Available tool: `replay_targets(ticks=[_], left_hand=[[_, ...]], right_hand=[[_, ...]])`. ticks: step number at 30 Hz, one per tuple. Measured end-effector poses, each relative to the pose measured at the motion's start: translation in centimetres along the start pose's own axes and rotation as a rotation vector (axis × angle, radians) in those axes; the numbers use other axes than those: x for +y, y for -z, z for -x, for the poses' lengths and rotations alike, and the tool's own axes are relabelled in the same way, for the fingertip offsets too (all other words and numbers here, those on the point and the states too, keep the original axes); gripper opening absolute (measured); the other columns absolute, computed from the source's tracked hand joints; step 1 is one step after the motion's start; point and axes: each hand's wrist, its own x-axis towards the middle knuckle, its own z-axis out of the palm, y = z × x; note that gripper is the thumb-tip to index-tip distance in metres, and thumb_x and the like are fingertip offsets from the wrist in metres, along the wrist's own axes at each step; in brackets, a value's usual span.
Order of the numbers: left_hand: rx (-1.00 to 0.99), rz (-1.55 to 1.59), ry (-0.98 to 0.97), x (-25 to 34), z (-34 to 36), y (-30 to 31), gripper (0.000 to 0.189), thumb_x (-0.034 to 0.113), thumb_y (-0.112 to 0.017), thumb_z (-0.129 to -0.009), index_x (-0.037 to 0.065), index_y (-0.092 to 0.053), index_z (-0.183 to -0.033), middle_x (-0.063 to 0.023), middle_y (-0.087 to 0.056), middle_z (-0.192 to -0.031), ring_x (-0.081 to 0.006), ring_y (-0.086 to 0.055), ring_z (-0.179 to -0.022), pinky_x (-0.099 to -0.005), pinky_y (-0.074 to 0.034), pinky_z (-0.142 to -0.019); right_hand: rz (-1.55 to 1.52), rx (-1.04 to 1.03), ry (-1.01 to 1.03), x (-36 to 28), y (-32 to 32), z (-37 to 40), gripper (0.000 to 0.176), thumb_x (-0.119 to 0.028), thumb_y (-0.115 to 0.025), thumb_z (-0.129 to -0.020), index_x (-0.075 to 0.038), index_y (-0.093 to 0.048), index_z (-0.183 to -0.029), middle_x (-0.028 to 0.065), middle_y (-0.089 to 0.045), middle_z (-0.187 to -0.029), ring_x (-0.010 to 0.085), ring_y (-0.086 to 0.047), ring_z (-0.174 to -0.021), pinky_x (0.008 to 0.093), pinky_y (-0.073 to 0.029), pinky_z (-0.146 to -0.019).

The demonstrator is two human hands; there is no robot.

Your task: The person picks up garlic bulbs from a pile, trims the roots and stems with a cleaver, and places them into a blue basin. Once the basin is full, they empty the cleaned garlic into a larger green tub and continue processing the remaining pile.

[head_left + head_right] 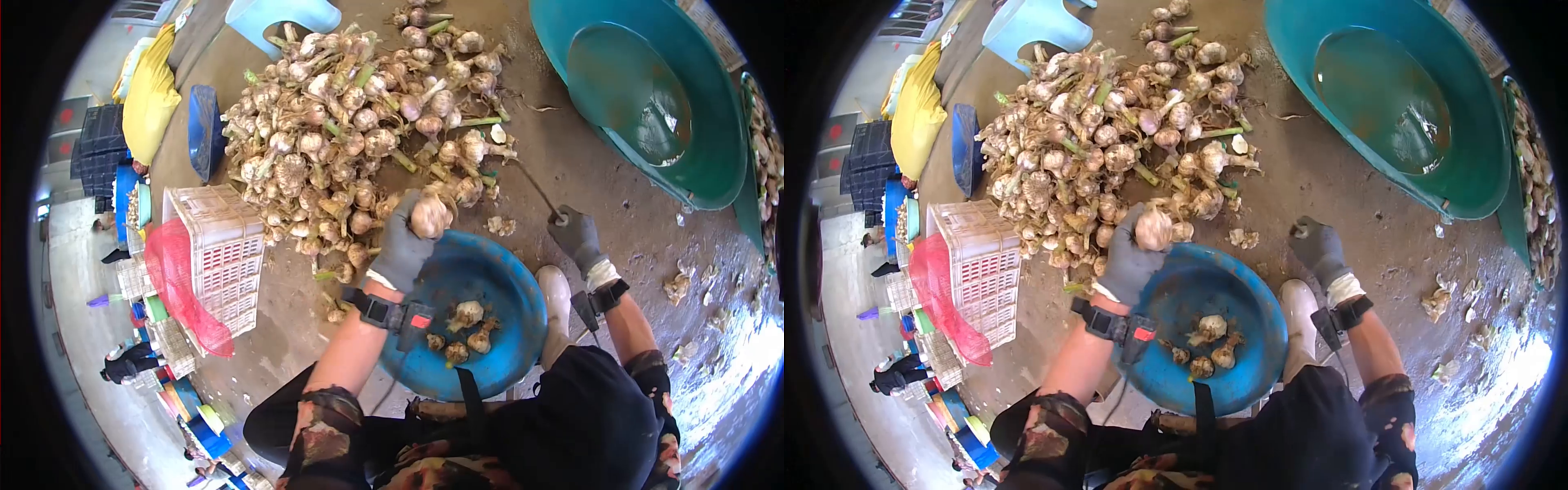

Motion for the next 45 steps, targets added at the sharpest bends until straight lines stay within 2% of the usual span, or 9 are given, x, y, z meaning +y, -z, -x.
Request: replay_targets(ticks=[5, 13, 18, 22, 26, 29, 35, 38, 45], left_hand=[[0.237, 0.602, 0.097, -4.8, -3.1, 0.6, 0.029, 0.036, -0.047, -0.083, 0.009, -0.053, -0.093, -0.0044, -0.057, -0.085, -0.0184, -0.057, -0.079, -0.0328, -0.049, -0.066], [0.114, -1.206, -0.321, -10.0, -3.7, 4.1, 0.052, 0.043, -0.040, -0.084, 0.014, -0.034, -0.126, -0.0075, -0.039, -0.127, -0.0233, -0.034, -0.118, -0.0419, -0.018, -0.103], [0.231, 0.830, 0.069, -7.3, -1.3, -2.4, 0.040, 0.035, -0.042, -0.084, 0.013, -0.042, -0.117, -0.0050, -0.047, -0.118, -0.0230, -0.045, -0.108, -0.0421, -0.039, -0.090], [0.016, 0.899, 0.316, -8.2, -0.7, -0.2, 0.025, 0.034, -0.045, -0.084, 0.012, -0.052, -0.095, -0.0051, -0.056, -0.088, -0.0195, -0.055, -0.075, -0.0321, -0.050, -0.061], [-0.090, 0.687, 0.228, -1.2, 5.8, -4.9, 0.025, 0.027, -0.052, -0.081, 0.005, -0.050, -0.092, -0.0037, -0.051, -0.076, -0.0114, -0.048, -0.067, -0.0222, -0.042, -0.059], [-0.692, -0.695, 0.153, 2.1, 5.1, -4.9, 0.044, 0.038, -0.056, -0.079, 0.002, -0.053, -0.103, -0.0099, -0.057, -0.097, -0.0168, -0.053, -0.094, -0.0311, -0.043, -0.081], [-0.137, -1.843, -0.685, 1.1, -12.3, -4.9, 0.045, 0.031, -0.066, -0.068, 0.010, -0.053, -0.106, -0.0145, -0.050, -0.108, -0.0302, -0.049, -0.100, -0.0382, -0.041, -0.082], [-0.080, -2.355, -0.448, -0.9, -16.1, -6.1, 0.047, 0.028, -0.066, -0.066, 0.010, -0.052, -0.106, -0.0144, -0.053, -0.098, -0.0292, -0.052, -0.093, -0.0401, -0.041, -0.077], [-0.063, -1.390, -0.026, 2.9, -13.1, -5.0, 0.045, 0.025, -0.064, -0.066, 0.005, -0.056, -0.106, -0.0128, -0.060, -0.097, -0.0208, -0.058, -0.085, -0.0301, -0.043, -0.077]], right_hand=[[-0.027, 0.117, 0.669, -6.4, -0.8, 1.8, 0.017, -0.017, -0.056, -0.067, -0.012, -0.054, -0.083, 0.0094, -0.057, -0.071, 0.0296, -0.057, -0.068, 0.0364, -0.045, -0.057], [0.042, 0.026, 0.726, -9.4, -1.0, 2.0, 0.025, -0.016, -0.058, -0.064, -0.013, -0.050, -0.087, 0.0086, -0.055, -0.073, 0.0294, -0.056, -0.069, 0.0374, -0.044, -0.058], [0.015, 0.043, 0.705, -7.9, -1.0, 0.8, 0.022, -0.015, -0.057, -0.064, -0.013, -0.051, -0.085, 0.0087, -0.055, -0.074, 0.0308, -0.056, -0.069, 0.0378, -0.044, -0.058], [0.049, 0.002, 0.627, -6.4, -1.3, 0.5, 0.020, -0.015, -0.058, -0.063, -0.012, -0.054, -0.083, 0.0105, -0.057, -0.073, 0.0319, -0.056, -0.071, 0.0381, -0.045, -0.060], [0.293, -0.057, 0.001, -0.3, 1.5, -1.1, 0.020, -0.021, -0.049, -0.076, -0.016, -0.060, -0.091, 0.0140, -0.061, -0.089, 0.0293, -0.059, -0.082, 0.0357, -0.048, -0.069], [0.183, 0.073, -0.164, 2.1, 0.9, -0.2, 0.018, -0.025, -0.053, -0.073, -0.016, -0.059, -0.087, 0.0134, -0.061, -0.083, 0.0296, -0.059, -0.079, 0.0373, -0.047, -0.067], [0.004, 0.033, -0.038, 1.3, -0.7, -1.4, 0.022, -0.027, -0.061, -0.067, -0.012, -0.057, -0.082, 0.0122, -0.060, -0.074, 0.0296, -0.059, -0.072, 0.0354, -0.045, -0.062], [-0.142, -0.040, -0.119, 0.9, -0.5, -1.1, 0.021, -0.027, -0.061, -0.068, -0.012, -0.057, -0.083, 0.0125, -0.060, -0.074, 0.0299, -0.059, -0.072, 0.0358, -0.045, -0.062], [-0.045, 0.115, -0.034, 1.1, 0.6, -0.1, 0.018, -0.025, -0.059, -0.070, -0.012, -0.057, -0.083, 0.0114, -0.060, -0.076, 0.0313, -0.058, -0.072, 0.0375, -0.046, -0.063]])
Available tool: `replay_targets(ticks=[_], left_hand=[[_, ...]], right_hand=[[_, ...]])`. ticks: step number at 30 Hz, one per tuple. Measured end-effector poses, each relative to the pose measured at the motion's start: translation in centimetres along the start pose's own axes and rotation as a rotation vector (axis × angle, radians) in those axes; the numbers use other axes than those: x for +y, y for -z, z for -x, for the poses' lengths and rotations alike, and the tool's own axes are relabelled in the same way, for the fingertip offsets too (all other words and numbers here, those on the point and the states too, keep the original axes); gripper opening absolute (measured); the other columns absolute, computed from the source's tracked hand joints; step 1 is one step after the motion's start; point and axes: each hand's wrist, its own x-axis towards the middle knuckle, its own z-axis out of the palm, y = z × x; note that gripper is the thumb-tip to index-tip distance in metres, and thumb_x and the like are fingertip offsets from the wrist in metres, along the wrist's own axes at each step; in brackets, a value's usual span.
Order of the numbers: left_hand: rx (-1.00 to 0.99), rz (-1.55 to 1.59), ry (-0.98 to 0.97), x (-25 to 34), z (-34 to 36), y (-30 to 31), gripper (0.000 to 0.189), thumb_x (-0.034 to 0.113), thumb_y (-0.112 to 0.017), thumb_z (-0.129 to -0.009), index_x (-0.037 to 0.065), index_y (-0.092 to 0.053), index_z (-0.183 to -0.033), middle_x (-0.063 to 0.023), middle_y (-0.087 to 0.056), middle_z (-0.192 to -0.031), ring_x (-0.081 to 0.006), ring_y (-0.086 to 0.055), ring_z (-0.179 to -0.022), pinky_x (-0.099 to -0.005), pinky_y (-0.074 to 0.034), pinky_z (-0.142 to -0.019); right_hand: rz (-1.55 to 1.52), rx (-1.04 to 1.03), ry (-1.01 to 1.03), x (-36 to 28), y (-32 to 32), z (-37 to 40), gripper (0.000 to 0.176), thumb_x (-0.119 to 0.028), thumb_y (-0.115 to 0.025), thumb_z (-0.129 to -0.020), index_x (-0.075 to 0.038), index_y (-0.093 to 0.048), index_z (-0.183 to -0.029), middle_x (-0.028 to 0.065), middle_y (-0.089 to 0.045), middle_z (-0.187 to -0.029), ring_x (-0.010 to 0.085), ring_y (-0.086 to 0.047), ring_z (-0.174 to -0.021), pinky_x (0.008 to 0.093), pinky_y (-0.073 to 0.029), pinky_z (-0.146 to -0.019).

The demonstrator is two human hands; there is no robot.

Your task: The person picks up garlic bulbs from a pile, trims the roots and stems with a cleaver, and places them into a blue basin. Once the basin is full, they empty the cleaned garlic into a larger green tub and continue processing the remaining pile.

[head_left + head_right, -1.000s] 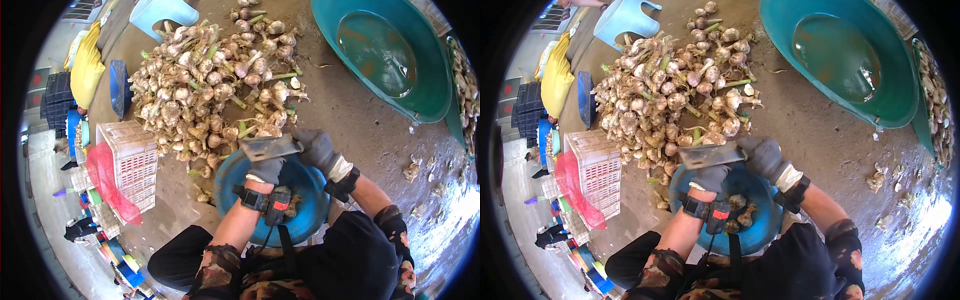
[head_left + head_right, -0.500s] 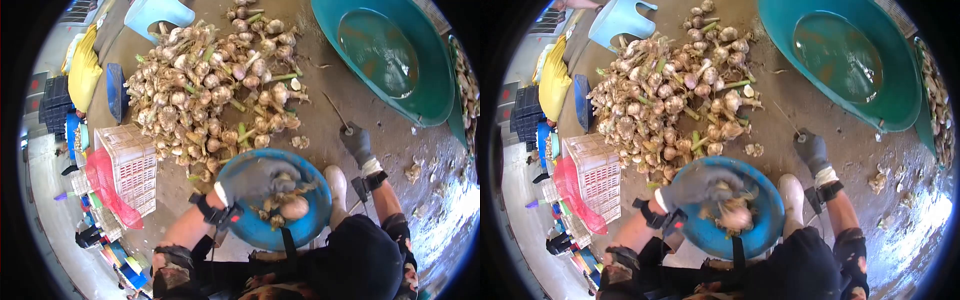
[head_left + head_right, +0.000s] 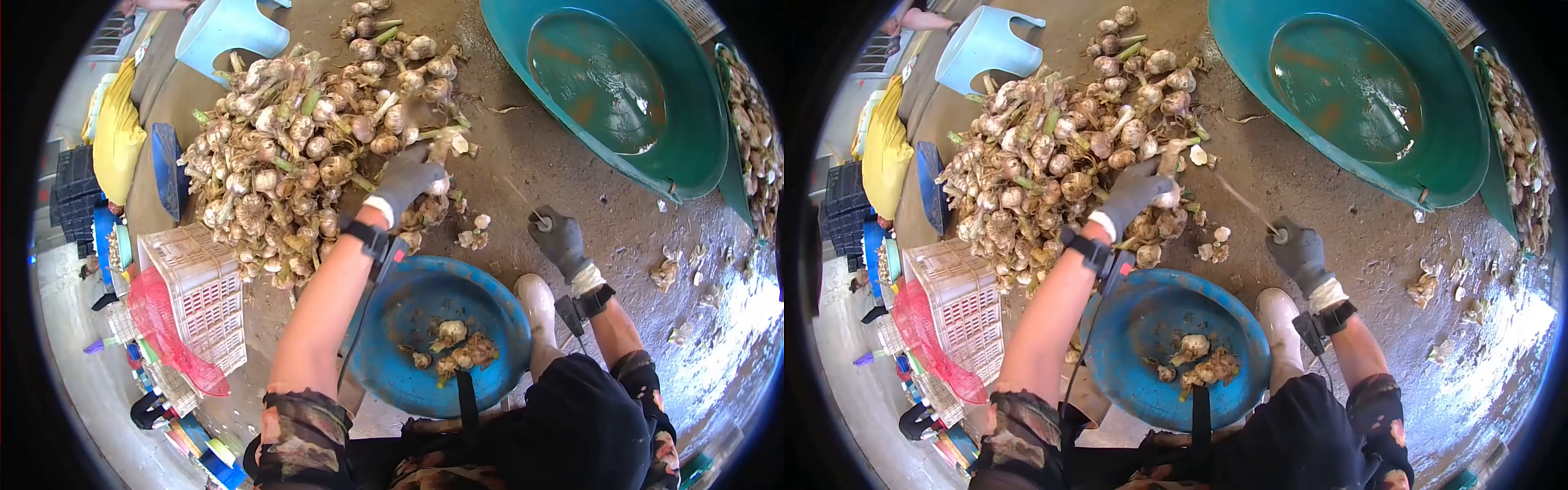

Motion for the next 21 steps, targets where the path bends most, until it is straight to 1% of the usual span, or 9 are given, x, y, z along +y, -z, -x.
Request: replay_targets(ticks=[5, 7, 9, 12, 15, 16, 18, 19, 21], left_hand=[[-0.084, -0.086, 0.067, -0.7, 6.1, -1.5, 0.039, 0.038, -0.061, -0.071, 0.006, -0.061, -0.094, -0.0108, -0.063, -0.087, -0.0215, -0.059, -0.076, -0.0293, -0.045, -0.069], [0.036, -0.018, -0.151, -0.1, 8.9, -2.2, 0.030, 0.032, -0.062, -0.072, 0.008, -0.063, -0.090, -0.0068, -0.063, -0.084, -0.0189, -0.059, -0.075, -0.0278, -0.045, -0.068], [-0.065, -0.127, -0.050, 0.3, 9.6, -1.4, 0.028, 0.028, -0.063, -0.072, 0.007, -0.063, -0.091, -0.0060, -0.063, -0.080, -0.0157, -0.059, -0.070, -0.0275, -0.046, -0.066], [0.132, 0.868, 0.135, -2.4, 10.3, -1.9, 0.027, 0.028, -0.062, -0.073, 0.004, -0.061, -0.084, -0.0042, -0.060, -0.072, -0.0133, -0.058, -0.060, -0.0272, -0.048, -0.058], [-0.048, 1.777, 0.265, -5.7, 9.4, -3.7, 0.022, 0.027, -0.053, -0.081, 0.006, -0.054, -0.087, -0.0030, -0.060, -0.080, -0.0180, -0.060, -0.078, -0.0354, -0.052, -0.064], [-0.050, 1.776, 0.265, -7.2, 8.7, -4.6, 0.022, 0.027, -0.053, -0.081, 0.006, -0.054, -0.087, -0.0030, -0.060, -0.080, -0.0180, -0.060, -0.078, -0.0354, -0.052, -0.064], [-0.582, 2.009, -0.094, -10.4, 7.7, -6.7, 0.032, 0.033, -0.045, -0.085, 0.008, -0.050, -0.104, -0.0058, -0.057, -0.100, -0.0210, -0.054, -0.096, -0.0396, -0.048, -0.079], [-0.583, 2.010, -0.091, -11.1, 7.6, -7.9, 0.032, 0.033, -0.045, -0.085, 0.008, -0.050, -0.104, -0.0058, -0.057, -0.100, -0.0210, -0.054, -0.096, -0.0396, -0.048, -0.079], [-0.015, 1.703, -0.316, -11.4, 7.8, -10.1, 0.046, 0.041, -0.035, -0.086, 0.009, -0.043, -0.119, -0.0088, -0.049, -0.116, -0.0205, -0.049, -0.104, -0.0378, -0.046, -0.081]], right_hand=[[-0.054, 0.098, 0.468, -8.3, 0.2, -0.6, 0.012, -0.017, -0.060, -0.070, -0.011, -0.058, -0.080, 0.0125, -0.058, -0.070, 0.0309, -0.058, -0.067, 0.0349, -0.047, -0.059], [-0.027, 0.006, 0.423, -7.9, -0.2, -0.6, 0.013, -0.018, -0.060, -0.070, -0.011, -0.059, -0.080, 0.0124, -0.059, -0.071, 0.0308, -0.058, -0.068, 0.0348, -0.047, -0.059], [0.121, -0.148, 0.262, -5.5, -1.2, -0.9, 0.015, -0.020, -0.061, -0.069, -0.010, -0.059, -0.081, 0.0123, -0.059, -0.073, 0.0308, -0.058, -0.068, 0.0341, -0.047, -0.059], [0.162, -0.213, -0.047, 1.0, -1.1, -0.8, 0.022, -0.027, -0.056, -0.070, -0.015, -0.058, -0.088, 0.0122, -0.061, -0.083, 0.0301, -0.058, -0.076, 0.0364, -0.046, -0.066], [0.127, -0.067, -0.057, -0.6, -1.3, 0.5, 0.021, -0.025, -0.056, -0.070, -0.014, -0.058, -0.087, 0.0104, -0.061, -0.081, 0.0303, -0.058, -0.075, 0.0360, -0.046, -0.065], [0.107, -0.080, 0.069, -2.8, -0.7, 1.3, 0.020, -0.024, -0.057, -0.069, -0.014, -0.059, -0.086, 0.0093, -0.061, -0.080, 0.0304, -0.058, -0.074, 0.0355, -0.046, -0.064], [0.038, -0.082, 0.344, -6.8, -0.4, 2.7, 0.020, -0.022, -0.058, -0.067, -0.013, -0.058, -0.085, 0.0079, -0.060, -0.077, 0.0300, -0.058, -0.072, 0.0349, -0.046, -0.062], [-0.013, -0.072, 0.493, -7.9, -0.7, 3.0, 0.020, -0.020, -0.058, -0.066, -0.013, -0.057, -0.085, 0.0075, -0.059, -0.075, 0.0296, -0.057, -0.071, 0.0349, -0.046, -0.061], [-0.037, -0.056, 0.618, -9.7, -1.2, 3.2, 0.024, -0.018, -0.062, -0.062, -0.012, -0.056, -0.084, 0.0084, -0.057, -0.072, 0.0298, -0.057, -0.068, 0.0351, -0.045, -0.058]])
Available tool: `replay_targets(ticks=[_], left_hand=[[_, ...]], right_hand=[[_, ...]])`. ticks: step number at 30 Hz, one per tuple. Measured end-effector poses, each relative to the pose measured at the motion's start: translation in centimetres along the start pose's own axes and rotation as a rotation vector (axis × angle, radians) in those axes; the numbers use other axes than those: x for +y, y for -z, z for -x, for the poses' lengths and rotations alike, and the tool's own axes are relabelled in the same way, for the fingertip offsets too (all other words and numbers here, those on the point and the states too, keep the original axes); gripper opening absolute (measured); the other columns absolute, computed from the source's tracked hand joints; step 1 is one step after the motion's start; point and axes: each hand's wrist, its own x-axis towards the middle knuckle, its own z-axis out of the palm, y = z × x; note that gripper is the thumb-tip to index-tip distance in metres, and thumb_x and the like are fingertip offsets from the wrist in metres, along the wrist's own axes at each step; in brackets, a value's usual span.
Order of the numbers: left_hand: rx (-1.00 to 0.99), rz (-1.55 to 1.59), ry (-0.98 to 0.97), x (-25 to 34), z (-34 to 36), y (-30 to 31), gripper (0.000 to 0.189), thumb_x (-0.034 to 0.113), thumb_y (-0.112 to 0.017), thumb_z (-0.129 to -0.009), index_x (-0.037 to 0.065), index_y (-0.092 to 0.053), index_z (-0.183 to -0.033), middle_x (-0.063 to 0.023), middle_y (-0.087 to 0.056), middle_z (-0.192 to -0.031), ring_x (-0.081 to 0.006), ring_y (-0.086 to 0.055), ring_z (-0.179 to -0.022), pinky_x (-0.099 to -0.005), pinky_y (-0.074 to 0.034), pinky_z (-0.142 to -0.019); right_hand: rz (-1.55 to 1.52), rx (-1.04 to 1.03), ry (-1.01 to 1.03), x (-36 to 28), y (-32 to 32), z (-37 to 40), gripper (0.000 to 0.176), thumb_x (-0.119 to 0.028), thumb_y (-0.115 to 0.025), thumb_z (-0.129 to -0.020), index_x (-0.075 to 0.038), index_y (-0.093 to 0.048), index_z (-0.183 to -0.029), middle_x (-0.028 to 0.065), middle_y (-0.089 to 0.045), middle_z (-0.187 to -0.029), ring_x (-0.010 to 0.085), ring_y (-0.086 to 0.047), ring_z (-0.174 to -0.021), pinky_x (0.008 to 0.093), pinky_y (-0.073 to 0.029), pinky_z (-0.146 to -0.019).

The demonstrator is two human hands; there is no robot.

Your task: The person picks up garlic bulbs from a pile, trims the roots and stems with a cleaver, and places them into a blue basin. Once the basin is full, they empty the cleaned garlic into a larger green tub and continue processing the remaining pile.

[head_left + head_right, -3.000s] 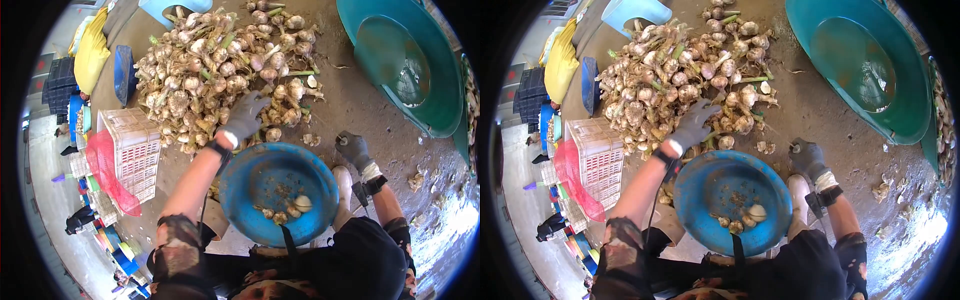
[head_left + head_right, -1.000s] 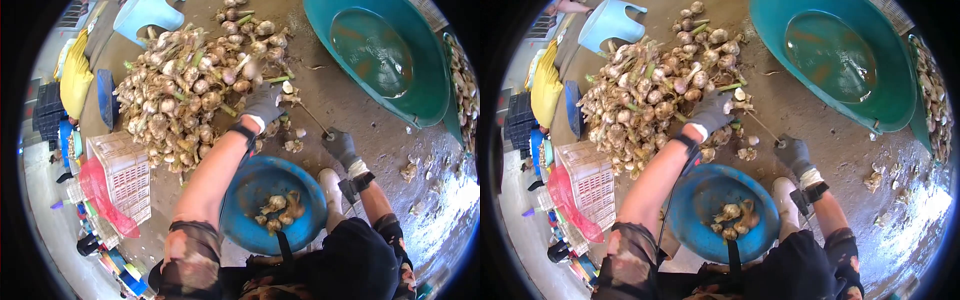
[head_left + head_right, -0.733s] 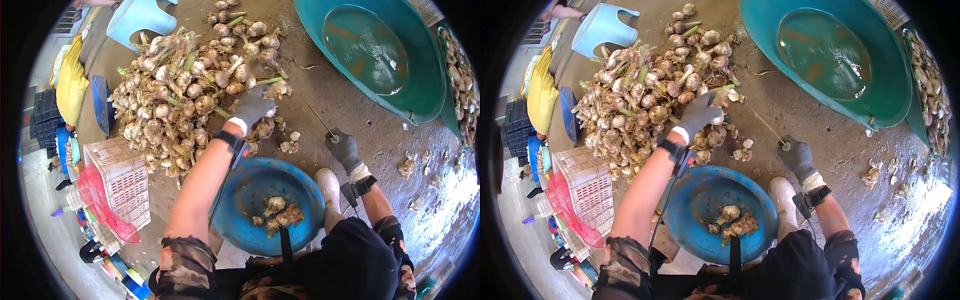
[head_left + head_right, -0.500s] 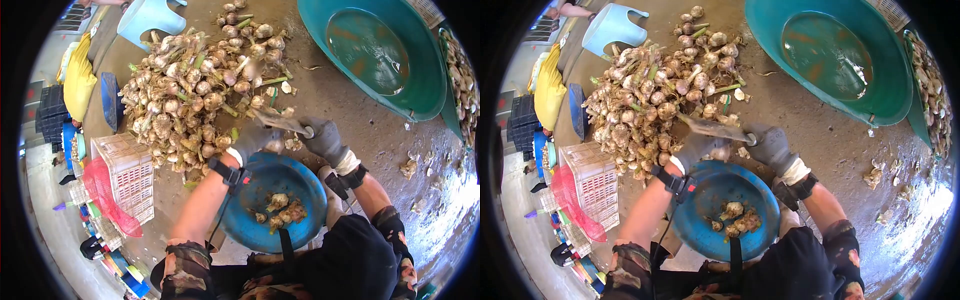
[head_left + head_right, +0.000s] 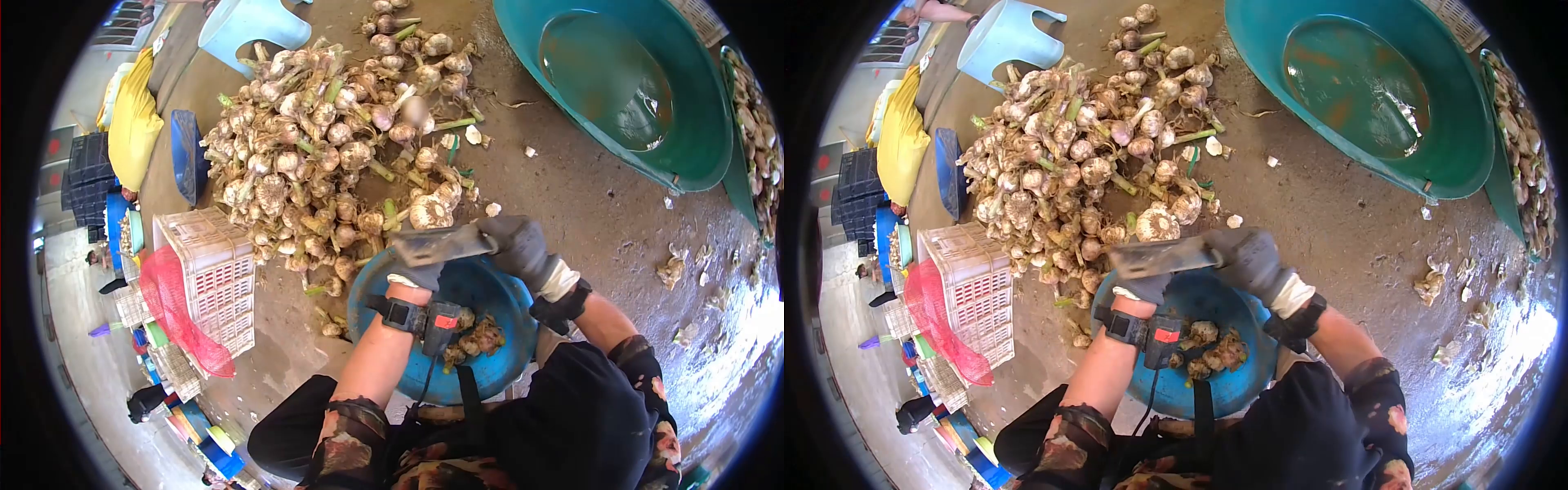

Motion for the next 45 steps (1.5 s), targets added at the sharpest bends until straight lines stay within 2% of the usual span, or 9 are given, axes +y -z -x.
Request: replay_targets(ticks=[2, 7, 10, 11, 15, 21, 25, 28, 45], left_hand=[[-0.326, 0.480, 0.057, 0.1, 1.0, -0.9, 0.053, 0.039, -0.036, -0.087, 0.013, -0.024, -0.132, -0.0079, -0.027, -0.135, -0.0228, -0.031, -0.121, -0.0405, -0.029, -0.099], [0.213, -1.223, -0.223, -1.7, 1.0, -1.9, 0.057, 0.049, -0.027, -0.085, 0.009, -0.037, -0.125, -0.0094, -0.042, -0.125, -0.0209, -0.040, -0.115, -0.0423, -0.033, -0.095], [0.216, -0.528, 0.023, -3.1, 0.9, 4.1, 0.054, 0.048, -0.039, -0.082, 0.008, -0.045, -0.117, -0.0084, -0.049, -0.117, -0.0208, -0.045, -0.110, -0.0407, -0.035, -0.092], [0.286, -1.399, -0.434, -3.6, 1.3, -1.0, 0.039, 0.036, -0.056, -0.076, 0.006, -0.054, -0.102, -0.0054, -0.058, -0.099, -0.0181, -0.054, -0.093, -0.0346, -0.043, -0.080], [0.039, -0.574, 0.033, 3.4, 4.6, -14.5, 0.021, 0.010, -0.061, -0.070, 0.004, -0.057, -0.090, -0.0023, -0.061, -0.078, -0.0171, -0.059, -0.070, -0.0263, -0.047, -0.066], [-0.419, -1.414, 0.503, 7.2, 1.9, -13.7, 0.035, 0.033, -0.058, -0.079, 0.006, -0.057, -0.102, -0.0052, -0.060, -0.090, -0.0156, -0.056, -0.085, -0.0282, -0.044, -0.074], [-0.344, -2.336, -0.322, 7.4, -7.8, -9.6, 0.032, 0.020, -0.058, -0.075, 0.014, -0.055, -0.106, -0.0110, -0.049, -0.113, -0.0282, -0.045, -0.107, -0.0366, -0.040, -0.085], [-0.552, -2.836, -0.105, 5.9, -12.1, -6.5, 0.029, 0.014, -0.056, -0.073, 0.014, -0.056, -0.103, -0.0110, -0.047, -0.113, -0.0279, -0.044, -0.107, -0.0360, -0.040, -0.085], [0.081, -1.321, 0.337, 7.9, -0.8, -11.8, 0.032, 0.027, -0.063, -0.073, 0.002, -0.059, -0.093, -0.0068, -0.062, -0.080, -0.0185, -0.061, -0.073, -0.0266, -0.045, -0.065]], right_hand=[[-0.018, 0.019, 0.127, -0.4, -0.4, -0.3, 0.029, -0.016, -0.065, -0.058, -0.011, -0.054, -0.084, 0.0092, -0.055, -0.069, 0.0300, -0.056, -0.064, 0.0354, -0.043, -0.055], [0.048, -0.013, 0.112, 0.0, -1.1, -0.4, 0.026, -0.015, -0.064, -0.059, -0.011, -0.053, -0.082, 0.0092, -0.054, -0.067, 0.0299, -0.055, -0.064, 0.0354, -0.044, -0.054], [-0.003, -0.030, 0.013, 1.2, -1.7, -0.6, 0.024, -0.013, -0.062, -0.060, -0.010, -0.055, -0.082, 0.0105, -0.056, -0.068, 0.0311, -0.056, -0.065, 0.0366, -0.045, -0.057], [0.069, -0.041, -0.044, 2.0, -2.0, -0.4, 0.023, -0.016, -0.061, -0.062, -0.011, -0.055, -0.084, 0.0107, -0.058, -0.072, 0.0304, -0.057, -0.070, 0.0364, -0.045, -0.060], [0.298, -0.111, -0.524, 9.4, 0.0, 0.9, 0.018, -0.021, -0.058, -0.068, -0.014, -0.058, -0.084, 0.0129, -0.061, -0.081, 0.0302, -0.058, -0.077, 0.0366, -0.046, -0.065], [0.124, -0.095, -0.698, 8.6, 1.0, 2.1, 0.021, -0.027, -0.056, -0.069, -0.013, -0.058, -0.085, 0.0138, -0.061, -0.080, 0.0313, -0.058, -0.078, 0.0374, -0.045, -0.066], [0.025, -0.119, -0.632, 8.7, -0.6, 1.6, 0.020, -0.025, -0.057, -0.069, -0.012, -0.057, -0.084, 0.0146, -0.060, -0.078, 0.0323, -0.058, -0.076, 0.0377, -0.045, -0.066], [-0.057, -0.123, -0.628, 8.9, -0.5, 1.9, 0.019, -0.023, -0.058, -0.069, -0.011, -0.057, -0.084, 0.0144, -0.060, -0.079, 0.0320, -0.058, -0.075, 0.0379, -0.045, -0.065], [0.194, -0.220, -0.584, 9.1, -0.4, 1.6, 0.020, -0.022, -0.053, -0.070, -0.014, -0.059, -0.087, 0.0130, -0.061, -0.082, 0.0315, -0.058, -0.076, 0.0384, -0.046, -0.067]])
